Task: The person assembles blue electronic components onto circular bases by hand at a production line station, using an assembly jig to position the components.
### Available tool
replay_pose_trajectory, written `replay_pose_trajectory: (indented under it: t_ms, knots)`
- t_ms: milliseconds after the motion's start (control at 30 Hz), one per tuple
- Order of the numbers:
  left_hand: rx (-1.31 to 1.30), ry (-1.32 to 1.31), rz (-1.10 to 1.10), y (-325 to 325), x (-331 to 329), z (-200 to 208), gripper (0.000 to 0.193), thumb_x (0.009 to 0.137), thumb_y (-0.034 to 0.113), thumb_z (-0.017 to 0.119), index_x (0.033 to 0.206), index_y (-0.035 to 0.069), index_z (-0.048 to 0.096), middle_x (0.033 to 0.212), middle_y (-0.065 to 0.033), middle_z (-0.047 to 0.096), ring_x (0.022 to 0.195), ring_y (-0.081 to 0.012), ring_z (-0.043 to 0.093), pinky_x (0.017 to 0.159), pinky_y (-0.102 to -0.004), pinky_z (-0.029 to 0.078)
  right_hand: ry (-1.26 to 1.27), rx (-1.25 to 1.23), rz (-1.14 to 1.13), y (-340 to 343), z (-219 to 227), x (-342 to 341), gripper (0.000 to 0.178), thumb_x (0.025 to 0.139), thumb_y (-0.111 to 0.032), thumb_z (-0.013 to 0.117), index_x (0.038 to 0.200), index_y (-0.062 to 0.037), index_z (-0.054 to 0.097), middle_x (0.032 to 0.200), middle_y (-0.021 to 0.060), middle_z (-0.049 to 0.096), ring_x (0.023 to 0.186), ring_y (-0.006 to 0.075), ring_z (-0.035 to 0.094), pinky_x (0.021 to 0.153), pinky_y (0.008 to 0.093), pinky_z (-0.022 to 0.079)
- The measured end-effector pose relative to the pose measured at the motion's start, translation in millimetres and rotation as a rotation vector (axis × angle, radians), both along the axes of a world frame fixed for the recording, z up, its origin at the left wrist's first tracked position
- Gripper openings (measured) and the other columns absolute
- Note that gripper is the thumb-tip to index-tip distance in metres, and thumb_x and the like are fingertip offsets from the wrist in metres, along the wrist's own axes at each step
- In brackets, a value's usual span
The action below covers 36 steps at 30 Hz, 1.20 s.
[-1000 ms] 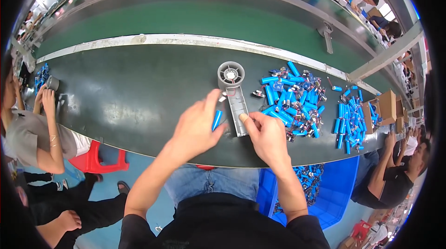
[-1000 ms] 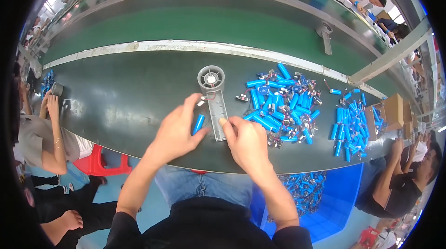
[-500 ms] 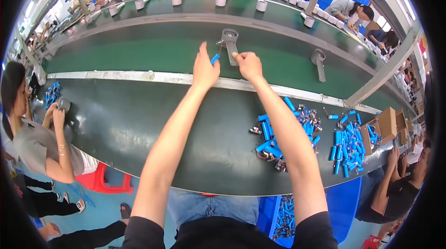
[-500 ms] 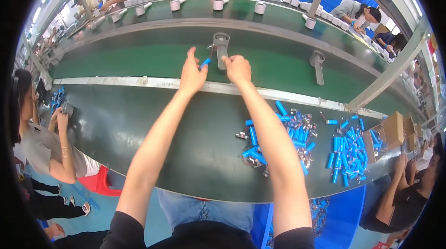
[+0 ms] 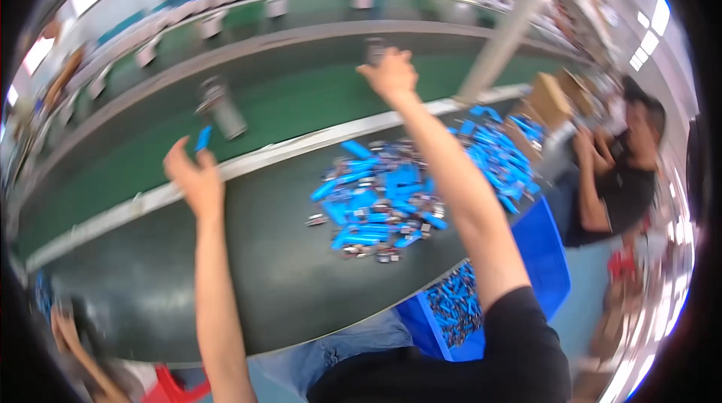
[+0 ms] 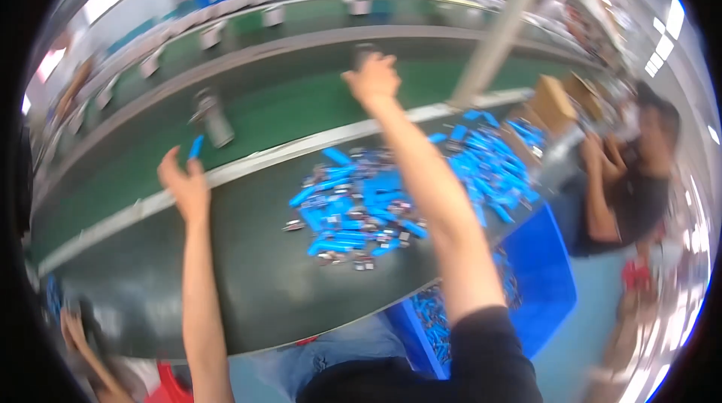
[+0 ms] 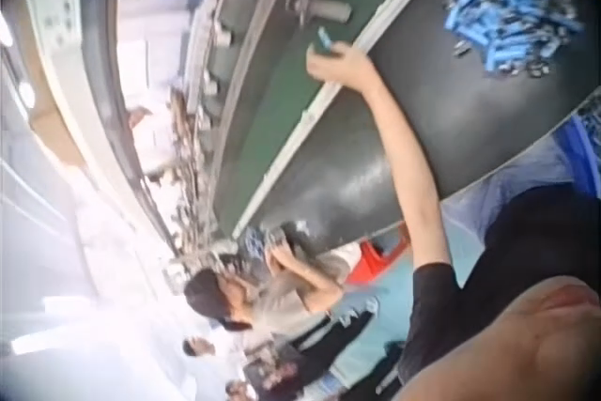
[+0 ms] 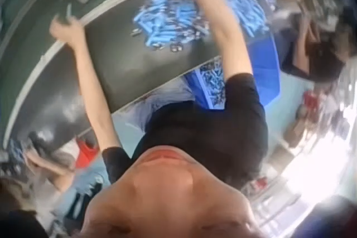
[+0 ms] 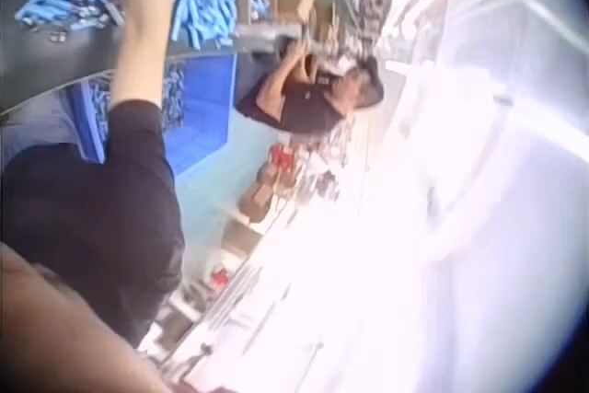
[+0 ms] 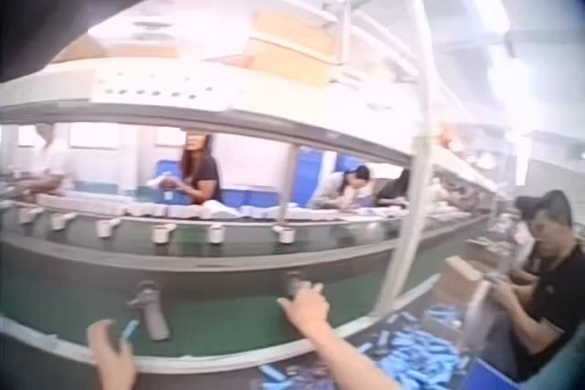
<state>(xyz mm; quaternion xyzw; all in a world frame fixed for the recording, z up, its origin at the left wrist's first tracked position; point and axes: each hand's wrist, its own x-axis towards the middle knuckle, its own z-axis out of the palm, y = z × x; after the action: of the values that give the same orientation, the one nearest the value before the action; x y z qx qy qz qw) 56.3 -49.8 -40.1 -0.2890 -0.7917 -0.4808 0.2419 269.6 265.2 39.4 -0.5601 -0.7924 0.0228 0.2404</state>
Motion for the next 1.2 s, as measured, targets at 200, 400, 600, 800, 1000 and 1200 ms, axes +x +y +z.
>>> replay_pose_trajectory:
  t_ms: [200, 400, 600, 800, 1000, 1200]
  knots:
    - [0.057, 0.036, -0.057, -2.6, -0.5, -7.9, 0.036, 0.09, 0.008, 0.06, 0.124, 0.0, 0.053, 0.122, -0.0175, 0.054, 0.117, -0.0333, 0.052, 0.101, -0.0422, 0.04, 0.269, -0.427, -0.018, 25.1, -31.4, 20.2, 0.049, 0.073, -0.038, 0.076, 0.106, -0.0011, 0.07, 0.114, 0.0223, 0.067, 0.108, 0.0367, 0.064, 0.094, 0.0422, 0.052]
    - [-0.015, 0.063, -0.135, -19.9, 13.0, -3.2, 0.034, 0.091, 0.006, 0.059, 0.123, -0.001, 0.052, 0.119, -0.0153, 0.054, 0.112, -0.0315, 0.052, 0.098, -0.0418, 0.04, 0.43, -0.557, -0.083, -1.8, -45.4, -6.4, 0.064, 0.074, -0.052, 0.075, 0.112, -0.0011, 0.067, 0.121, 0.0213, 0.065, 0.113, 0.035, 0.063, 0.095, 0.043, 0.051]
    - [-0.086, 0.022, -0.325, -22.6, 55.9, 6.9, 0.031, 0.092, 0.006, 0.058, 0.122, 0.0, 0.054, 0.118, -0.0138, 0.056, 0.111, -0.0281, 0.054, 0.093, -0.0376, 0.042, 0.48, -0.333, -0.015, 22.1, -59.9, -10.1, 0.03, 0.074, -0.025, 0.071, 0.087, 0.0016, 0.072, 0.092, 0.0174, 0.073, 0.084, 0.0297, 0.072, 0.077, 0.0383, 0.057]
    - [-0.06, -0.148, -0.423, -59.2, 63.4, 44.0, 0.034, 0.098, 0.017, 0.056, 0.13, 0.004, 0.056, 0.125, -0.0107, 0.06, 0.11, -0.0207, 0.057, 0.088, -0.034, 0.043, 0.752, -0.819, 0.654, -107.7, -8.1, -1.1, 0.021, 0.079, -0.02, 0.069, 0.078, 0.0012, 0.07, 0.069, 0.0063, 0.07, 0.047, 0.0114, 0.057, 0.045, 0.0277, 0.047]
    - [0.05, -0.357, -0.698, -57.6, 112.1, 61.5, 0.066, 0.092, 0.016, 0.065, 0.15, 0.01, 0.034, 0.128, -0.0133, 0.056, 0.113, -0.0202, 0.054, 0.1, -0.0328, 0.04, 0.44, -0.788, 1.171, -255.3, 4.0, 79.4, 0.023, 0.085, -0.022, 0.065, 0.086, 0.0005, 0.07, 0.074, 0.011, 0.071, 0.067, 0.0171, 0.068, 0.062, 0.0331, 0.052]
    - [0.104, -0.647, -0.934, -67.8, 129.0, 40.7, 0.076, 0.079, 0.003, 0.075, 0.144, 0.005, 0.036, 0.122, -0.0119, 0.057, 0.107, -0.0177, 0.056, 0.096, -0.03, 0.043, 0.248, -0.052, 0.861, -226.6, -0.2, 94.5, 0.04, 0.086, -0.044, 0.067, 0.096, -0.0048, 0.069, 0.1, 0.0133, 0.063, 0.101, 0.0313, 0.057, 0.083, 0.0442, 0.047]
